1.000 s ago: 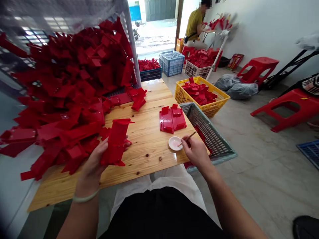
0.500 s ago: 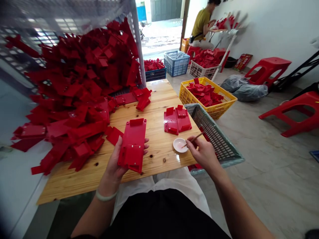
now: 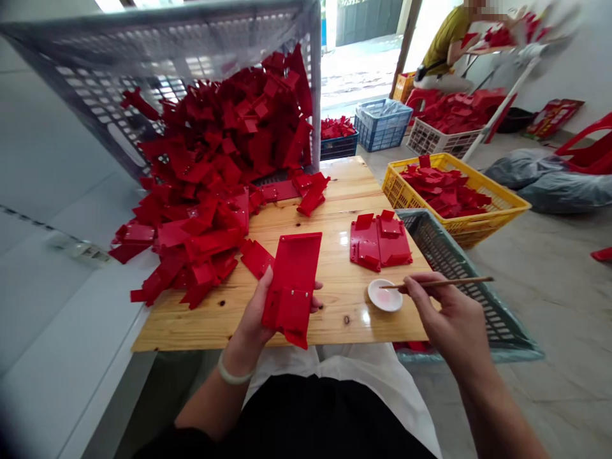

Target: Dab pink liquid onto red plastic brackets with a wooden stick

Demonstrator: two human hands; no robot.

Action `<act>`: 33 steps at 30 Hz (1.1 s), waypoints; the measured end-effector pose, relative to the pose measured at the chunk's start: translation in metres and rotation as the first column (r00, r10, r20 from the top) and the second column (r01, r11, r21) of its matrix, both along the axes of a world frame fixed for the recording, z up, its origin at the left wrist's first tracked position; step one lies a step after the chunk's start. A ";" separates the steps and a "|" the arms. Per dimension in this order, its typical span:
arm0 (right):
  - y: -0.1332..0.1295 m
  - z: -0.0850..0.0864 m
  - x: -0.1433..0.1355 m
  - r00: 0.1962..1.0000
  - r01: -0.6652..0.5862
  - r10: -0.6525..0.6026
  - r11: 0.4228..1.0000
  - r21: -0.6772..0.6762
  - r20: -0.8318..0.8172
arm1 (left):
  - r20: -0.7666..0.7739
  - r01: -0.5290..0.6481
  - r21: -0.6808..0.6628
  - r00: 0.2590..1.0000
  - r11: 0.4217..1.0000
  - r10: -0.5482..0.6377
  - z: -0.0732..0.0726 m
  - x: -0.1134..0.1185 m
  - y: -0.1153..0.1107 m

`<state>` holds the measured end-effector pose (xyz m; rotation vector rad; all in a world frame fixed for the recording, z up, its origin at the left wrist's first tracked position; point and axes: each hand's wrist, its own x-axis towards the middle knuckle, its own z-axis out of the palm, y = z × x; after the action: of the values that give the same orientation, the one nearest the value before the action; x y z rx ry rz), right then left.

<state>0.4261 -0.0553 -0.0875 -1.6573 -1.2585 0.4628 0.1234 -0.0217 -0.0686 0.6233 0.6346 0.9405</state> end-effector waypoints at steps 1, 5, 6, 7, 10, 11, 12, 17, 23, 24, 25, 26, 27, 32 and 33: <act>-0.006 0.012 -0.009 0.996 0.007 -0.003 0.999 0.041 -0.095 | -0.034 -0.018 0.017 0.999 1.000 0.019 0.001 0.002 -0.002; -0.022 0.055 -0.049 0.956 -0.148 0.210 0.947 0.285 -0.205 | -0.155 -0.086 0.105 0.983 0.991 0.102 0.005 0.012 -0.012; -0.023 0.061 -0.057 0.947 -0.227 0.288 0.912 0.341 -0.141 | -0.176 -0.096 0.130 0.977 0.987 0.119 0.007 0.014 -0.015; -0.023 0.066 -0.063 0.932 -0.308 0.356 0.873 0.378 -0.064 | -0.195 -0.105 0.153 0.972 0.983 0.134 0.009 0.016 -0.016; -0.019 0.069 -0.074 0.874 -0.476 0.474 0.790 0.386 0.109 | -0.239 -0.115 0.194 0.958 0.974 0.160 0.015 0.019 -0.020; -0.018 0.069 -0.076 0.865 -0.495 0.483 0.783 0.377 0.133 | -0.251 -0.115 0.201 0.954 0.973 0.165 0.016 0.020 -0.020; -0.016 0.068 -0.078 0.861 -0.505 0.488 0.779 0.373 0.146 | -0.262 -0.114 0.206 0.951 0.972 0.167 0.017 0.019 -0.021; -0.011 0.066 -0.085 0.832 -0.553 0.519 0.747 0.368 0.195 | -0.266 -0.102 0.219 0.951 0.970 0.160 0.016 0.017 -0.020; -0.008 0.063 -0.084 0.844 -0.535 0.505 0.764 0.360 0.183 | -0.254 -0.109 0.188 0.955 0.976 0.155 0.013 0.016 -0.020; -0.008 0.063 -0.084 0.850 -0.524 0.501 0.772 0.359 0.163 | -0.254 -0.110 0.185 0.955 0.977 0.156 0.013 0.016 -0.020; -0.008 0.062 -0.083 0.852 -0.519 0.502 0.777 0.357 0.146 | -0.252 -0.113 0.185 0.954 0.976 0.159 0.013 0.016 -0.021; -0.009 0.062 -0.083 0.851 -0.519 0.506 0.777 0.356 0.138 | -0.250 -0.113 0.186 0.955 0.976 0.159 0.013 0.016 -0.021; -0.009 0.063 -0.084 0.848 -0.525 0.512 0.774 0.353 0.139 | -0.246 -0.109 0.188 0.957 0.976 0.155 0.013 0.016 -0.021; -0.005 0.062 -0.084 0.875 -0.478 0.470 0.800 0.362 0.116 | -0.220 -0.117 0.181 0.963 0.977 0.156 0.015 0.016 -0.020; -0.004 0.061 -0.084 0.888 -0.446 0.457 0.817 0.365 0.062 | -0.203 -0.114 0.160 0.968 0.980 0.146 0.015 0.016 -0.019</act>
<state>0.3421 -0.0596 -0.0262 -1.0234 -1.6141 0.4928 0.1392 -0.0408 -0.0534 0.8308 0.8111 1.0584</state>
